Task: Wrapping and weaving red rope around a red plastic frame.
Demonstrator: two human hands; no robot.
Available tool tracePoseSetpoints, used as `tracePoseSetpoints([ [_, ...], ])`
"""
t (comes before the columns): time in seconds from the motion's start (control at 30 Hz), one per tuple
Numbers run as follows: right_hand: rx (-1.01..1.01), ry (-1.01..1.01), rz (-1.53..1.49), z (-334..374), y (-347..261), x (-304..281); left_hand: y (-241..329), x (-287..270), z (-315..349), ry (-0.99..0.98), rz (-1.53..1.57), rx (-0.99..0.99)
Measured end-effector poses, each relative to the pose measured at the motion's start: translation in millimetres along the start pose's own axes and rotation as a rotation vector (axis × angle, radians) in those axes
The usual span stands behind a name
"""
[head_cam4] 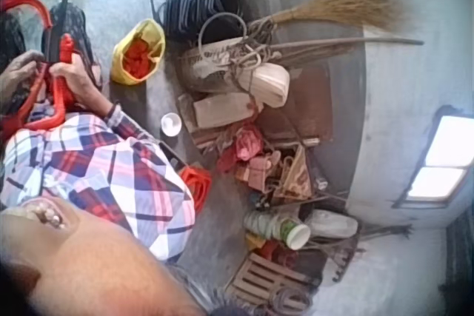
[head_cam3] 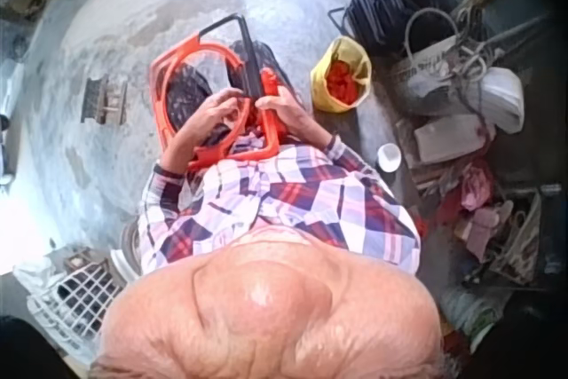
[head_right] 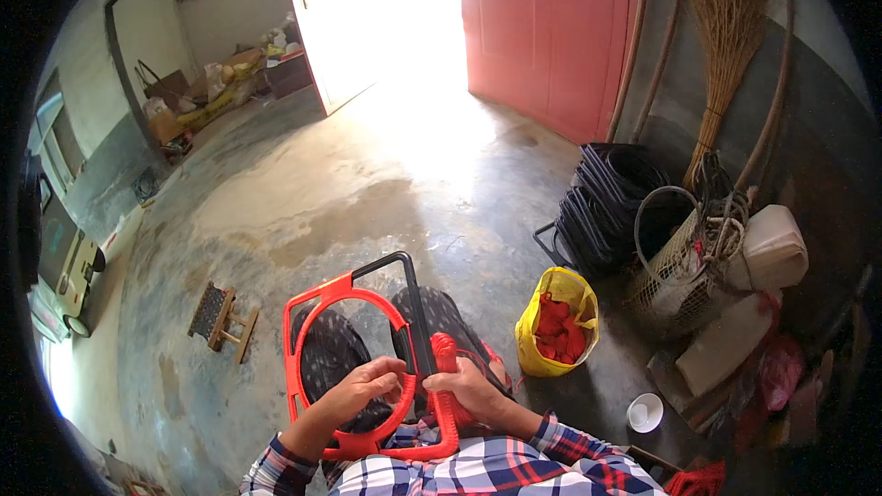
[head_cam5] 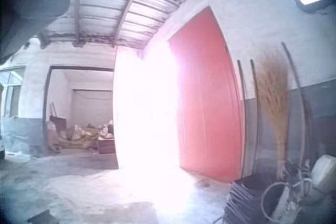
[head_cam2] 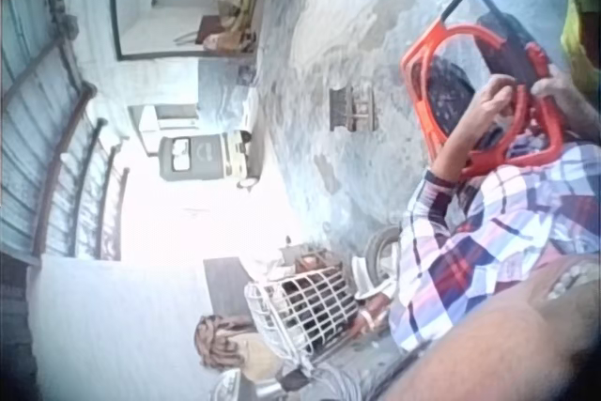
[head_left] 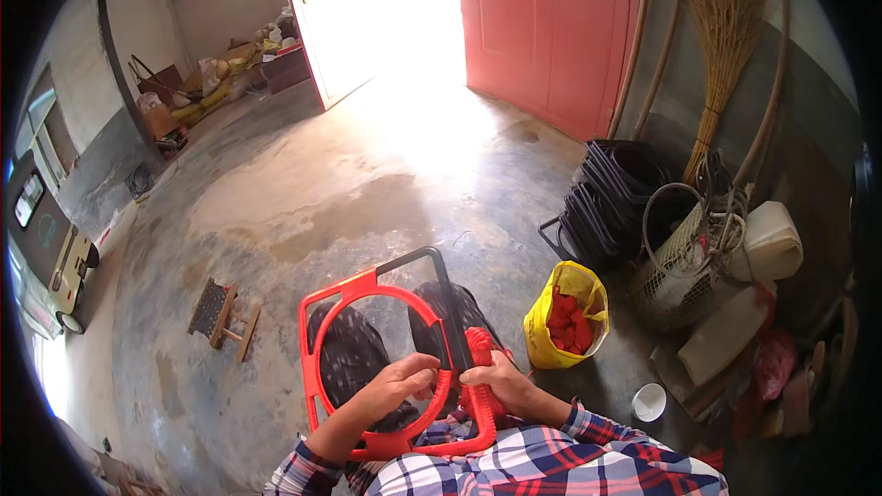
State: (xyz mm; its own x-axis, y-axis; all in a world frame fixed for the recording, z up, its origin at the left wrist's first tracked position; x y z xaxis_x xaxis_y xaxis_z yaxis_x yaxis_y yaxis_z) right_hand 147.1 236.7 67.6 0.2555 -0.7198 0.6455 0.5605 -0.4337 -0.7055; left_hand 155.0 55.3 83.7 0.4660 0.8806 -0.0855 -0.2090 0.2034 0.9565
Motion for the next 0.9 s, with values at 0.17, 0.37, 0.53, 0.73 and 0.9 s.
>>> tracePoseSetpoints([
  [0.17,-0.009,-0.046,0.161,-12.7,5.5,-1.9,-3.1,11.4,-14.3,0.003,-0.012,-0.002],
  [0.37,-0.058,-0.126,0.230,-21.7,8.3,5.0,-15.5,2.9,-9.7,0.131,-0.100,-0.030],
  [0.53,-0.052,-0.143,0.272,-27.6,8.4,6.5,-14.1,1.4,-4.0,0.137,-0.039,-0.059],
  [0.73,-0.073,-0.128,0.338,-34.0,7.4,-5.6,-16.4,9.4,2.3,0.051,0.334,-0.135],
  [0.9,-0.096,0.031,0.268,-21.0,-22.0,-30.7,-5.2,6.7,10.9,0.011,0.424,-0.171],
])
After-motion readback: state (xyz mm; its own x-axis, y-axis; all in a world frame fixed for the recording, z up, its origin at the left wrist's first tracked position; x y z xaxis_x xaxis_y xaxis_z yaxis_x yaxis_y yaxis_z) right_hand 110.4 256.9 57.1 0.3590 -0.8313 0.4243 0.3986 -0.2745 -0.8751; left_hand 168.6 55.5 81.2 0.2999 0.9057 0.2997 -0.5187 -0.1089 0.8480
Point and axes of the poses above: each hand's wrist, its own z-axis away from the middle knuckle, its own x-axis out of the palm, y = z × x, the point moved 5 cm from there along -z, towards the middle knuckle, and after that the axes turned 7 degrees about -z, right-handed, at the moved point
